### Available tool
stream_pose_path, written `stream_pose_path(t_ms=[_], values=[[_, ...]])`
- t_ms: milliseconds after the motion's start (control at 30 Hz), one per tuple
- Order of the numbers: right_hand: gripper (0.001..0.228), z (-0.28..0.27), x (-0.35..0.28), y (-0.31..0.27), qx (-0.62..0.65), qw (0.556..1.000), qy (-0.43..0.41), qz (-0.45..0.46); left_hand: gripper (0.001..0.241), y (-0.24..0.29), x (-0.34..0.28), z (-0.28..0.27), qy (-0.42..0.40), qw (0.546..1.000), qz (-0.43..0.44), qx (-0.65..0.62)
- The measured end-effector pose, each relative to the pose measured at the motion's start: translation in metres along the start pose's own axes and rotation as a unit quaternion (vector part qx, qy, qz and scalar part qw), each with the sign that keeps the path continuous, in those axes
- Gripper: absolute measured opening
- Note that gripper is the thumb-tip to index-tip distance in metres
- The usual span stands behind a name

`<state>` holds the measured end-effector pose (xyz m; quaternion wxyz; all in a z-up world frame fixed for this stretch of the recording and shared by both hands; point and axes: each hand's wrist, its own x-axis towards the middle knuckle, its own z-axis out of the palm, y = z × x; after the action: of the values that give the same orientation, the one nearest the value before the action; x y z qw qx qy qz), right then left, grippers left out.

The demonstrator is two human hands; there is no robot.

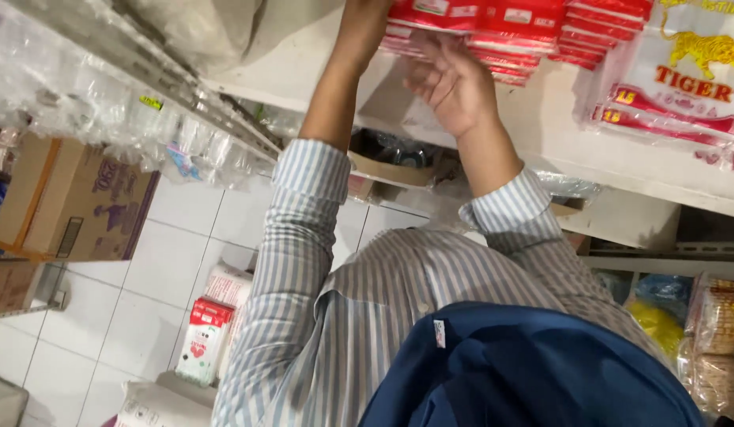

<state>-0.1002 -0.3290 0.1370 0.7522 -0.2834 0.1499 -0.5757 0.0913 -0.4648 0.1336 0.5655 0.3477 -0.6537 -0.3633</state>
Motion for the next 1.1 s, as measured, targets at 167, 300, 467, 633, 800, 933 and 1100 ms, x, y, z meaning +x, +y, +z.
stream_pose_path(t_ms=[167, 300, 467, 633, 800, 933, 1100], values=[[0.039, -0.014, -0.02, -0.004, -0.157, 0.986, -0.062, 0.002, 0.025, 0.01, 0.005, 0.011, 0.023, 0.996, -0.023, -0.084], [0.053, -0.006, -0.004, -0.005, -0.324, 0.935, -0.079, -0.118, 0.025, 0.006, 0.026, -0.008, -0.014, 0.995, -0.089, -0.042], [0.066, 0.005, 0.021, -0.006, -0.306, 0.939, -0.068, -0.143, 0.037, -0.002, 0.029, -0.013, -0.088, 0.988, -0.097, -0.084], [0.06, 0.011, 0.022, -0.01, -0.262, 0.958, -0.06, -0.099, 0.055, 0.001, 0.006, -0.013, -0.066, 0.985, -0.119, -0.11], [0.054, 0.009, 0.021, -0.017, -0.161, 0.98, -0.085, -0.078, 0.054, 0.009, -0.015, -0.013, -0.076, 0.991, -0.052, -0.096], [0.053, 0.008, 0.019, -0.017, -0.147, 0.981, -0.101, -0.082, 0.052, 0.012, -0.011, -0.008, -0.065, 0.99, -0.056, -0.11], [0.051, 0.006, 0.014, -0.004, -0.196, 0.973, -0.095, -0.075, 0.037, -0.006, 0.001, -0.011, -0.042, 0.991, -0.097, -0.081]])
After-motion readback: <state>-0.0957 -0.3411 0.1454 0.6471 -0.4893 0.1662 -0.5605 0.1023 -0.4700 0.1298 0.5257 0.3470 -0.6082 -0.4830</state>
